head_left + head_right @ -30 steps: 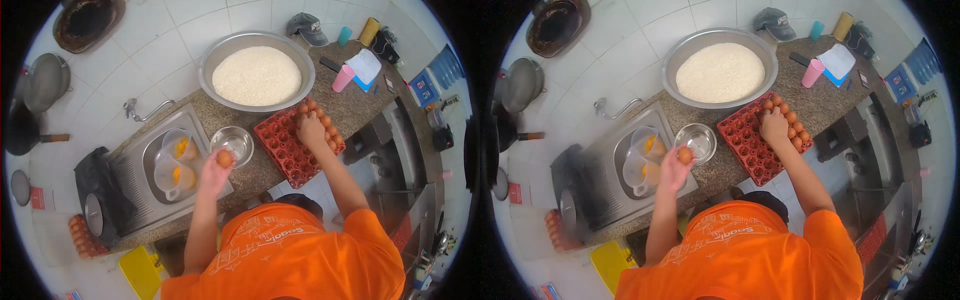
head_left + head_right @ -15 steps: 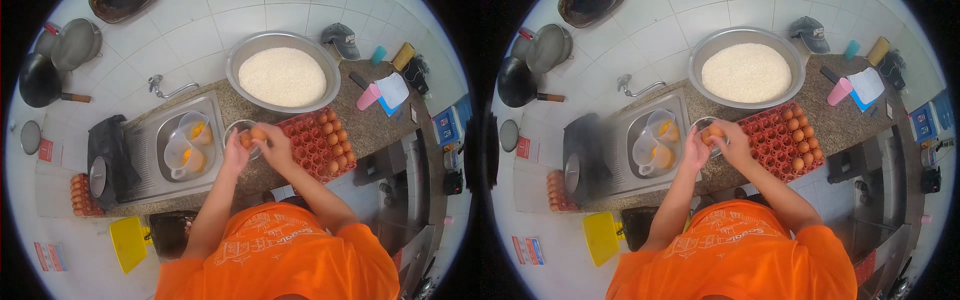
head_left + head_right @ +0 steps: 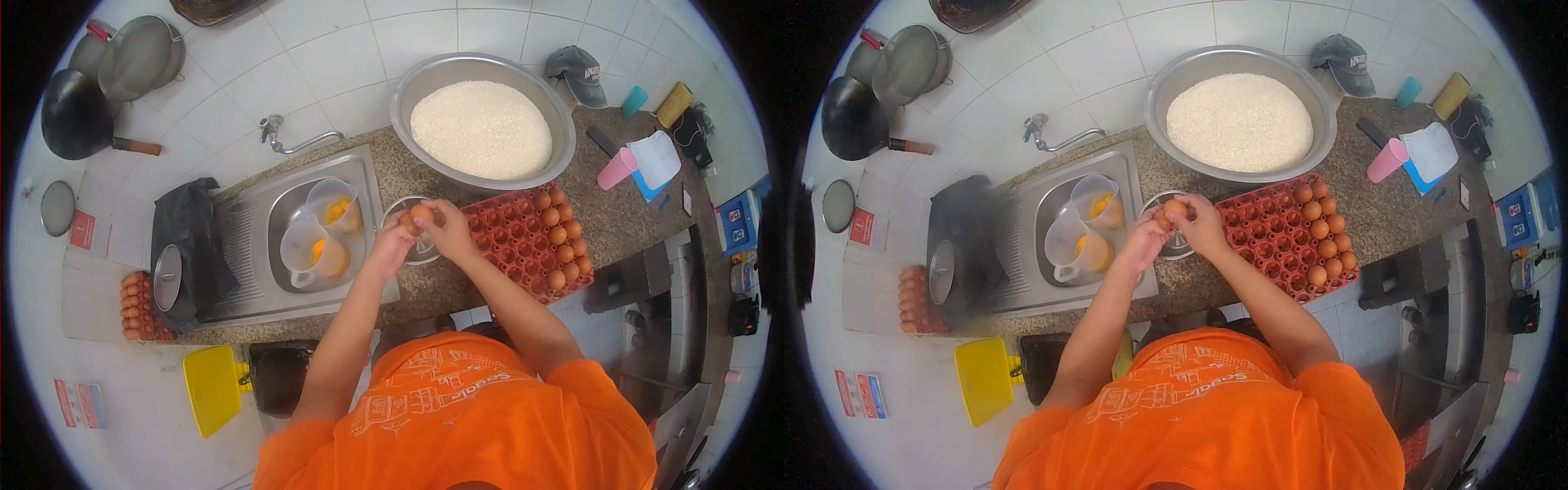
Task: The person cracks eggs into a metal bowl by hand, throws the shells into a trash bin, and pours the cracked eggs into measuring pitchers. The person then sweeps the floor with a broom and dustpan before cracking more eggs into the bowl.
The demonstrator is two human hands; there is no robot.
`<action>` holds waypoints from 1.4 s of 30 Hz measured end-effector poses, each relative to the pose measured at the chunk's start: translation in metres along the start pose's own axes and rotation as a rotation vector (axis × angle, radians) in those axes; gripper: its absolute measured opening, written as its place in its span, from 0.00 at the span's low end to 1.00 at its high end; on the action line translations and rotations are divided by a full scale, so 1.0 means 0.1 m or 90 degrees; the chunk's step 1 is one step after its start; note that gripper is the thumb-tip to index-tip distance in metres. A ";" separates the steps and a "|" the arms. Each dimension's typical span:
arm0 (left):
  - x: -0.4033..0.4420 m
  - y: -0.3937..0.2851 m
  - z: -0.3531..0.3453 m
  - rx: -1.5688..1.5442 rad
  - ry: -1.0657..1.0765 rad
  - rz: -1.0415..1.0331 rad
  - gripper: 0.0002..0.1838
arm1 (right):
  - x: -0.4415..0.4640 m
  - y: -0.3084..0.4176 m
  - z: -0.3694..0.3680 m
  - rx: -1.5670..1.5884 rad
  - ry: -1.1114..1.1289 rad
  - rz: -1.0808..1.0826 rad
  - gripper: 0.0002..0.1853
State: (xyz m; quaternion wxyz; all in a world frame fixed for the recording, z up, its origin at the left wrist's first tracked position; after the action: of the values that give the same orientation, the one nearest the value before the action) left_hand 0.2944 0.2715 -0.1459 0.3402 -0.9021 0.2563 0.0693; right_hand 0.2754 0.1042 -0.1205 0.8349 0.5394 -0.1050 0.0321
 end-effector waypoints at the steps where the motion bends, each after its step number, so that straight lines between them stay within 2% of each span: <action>1: -0.01 -0.03 -0.03 0.001 0.001 -0.001 0.37 | 0.06 -0.07 -0.02 0.131 0.016 -0.071 0.21; 2: -0.02 -0.05 -0.05 0.101 -0.030 -0.014 0.37 | 0.11 -0.12 0.03 0.131 0.015 -0.071 0.21; 3: -0.03 -0.05 -0.03 0.200 -0.061 -0.025 0.37 | 0.12 -0.20 0.05 0.304 0.077 -0.225 0.21; 4: -0.03 -0.05 -0.03 0.201 -0.061 -0.022 0.37 | 0.11 -0.25 0.03 0.477 0.137 -0.379 0.22; 5: -0.01 -0.10 -0.05 0.299 -0.036 -0.035 0.37 | 0.14 -0.25 0.03 0.478 0.134 -0.379 0.22; 6: 0.02 -0.13 -0.05 0.397 -0.009 -0.047 0.37 | 0.18 -0.21 0.05 0.239 0.168 -0.210 0.23; 7: 0.05 -0.16 -0.04 0.399 -0.006 -0.042 0.37 | 0.19 -0.17 0.04 -0.001 0.194 -0.044 0.25; 8: 0.08 -0.18 -0.04 0.446 0.035 -0.044 0.37 | 0.22 -0.21 0.05 0.001 0.190 -0.051 0.25; 10: 0.12 -0.20 -0.07 0.492 0.077 -0.041 0.36 | 0.30 -0.16 0.07 -0.118 0.273 0.041 0.25; 14: 0.21 -0.24 -0.01 0.458 0.085 -0.015 0.34 | 0.33 -0.06 0.12 -0.161 0.279 0.046 0.24; 16: 0.24 -0.26 0.02 0.451 0.082 0.002 0.34 | 0.30 -0.10 0.13 -0.119 0.174 0.029 0.17; 17: 0.25 -0.28 0.06 0.399 0.031 -0.011 0.33 | 0.31 -0.12 0.12 -0.120 0.174 0.030 0.17; 19: 0.24 -0.31 0.09 0.345 -0.022 -0.025 0.32 | 0.34 -0.16 0.07 -0.360 0.188 0.084 0.13; 20: 0.22 -0.33 0.12 0.296 -0.053 -0.051 0.31 | 0.34 -0.19 0.02 -0.358 0.191 0.083 0.13; 22: 0.13 -0.37 0.14 0.248 -0.089 -0.078 0.30 | 0.33 -0.14 -0.19 -0.653 0.294 0.135 0.12; 23: 0.09 -0.37 0.13 0.228 -0.088 -0.082 0.31 | 0.35 -0.09 -0.28 -0.651 0.296 0.139 0.12; 25: 0.01 -0.39 0.10 0.205 -0.093 -0.091 0.31 | 0.38 -0.10 -0.47 -0.778 0.395 0.163 0.13; 32: -0.29 -0.53 0.12 0.147 -0.109 -0.124 0.33 | 0.40 -0.12 -0.63 -0.734 0.392 0.133 0.10; 38: -0.71 -0.63 0.17 0.066 -0.118 -0.163 0.35 | 0.54 -0.09 -0.71 -0.780 0.497 0.075 0.16; 40: -1.03 -0.66 0.24 0.014 -0.117 -0.190 0.35 | 0.59 -0.12 -0.74 -0.768 0.517 0.049 0.18; 42: -1.45 -0.68 0.32 0.000 -0.173 -0.228 0.35 | 0.61 -0.15 -0.78 -0.763 0.528 0.066 0.21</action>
State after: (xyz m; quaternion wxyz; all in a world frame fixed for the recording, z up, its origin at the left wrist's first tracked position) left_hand 0.2056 0.3959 -0.0878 0.3784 -0.9156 0.0440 0.1287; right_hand 0.3483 0.1655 -0.1519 0.9553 -0.0724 0.1950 0.2102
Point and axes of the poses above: each hand's wrist, its own x-axis towards the middle knuckle, its own z-axis out of the back of the hand, y = z × x, the point moved 3 cm from there along x, towards the middle knuckle, and after that the axes turned 14 degrees about -x, right-handed, at the moved point
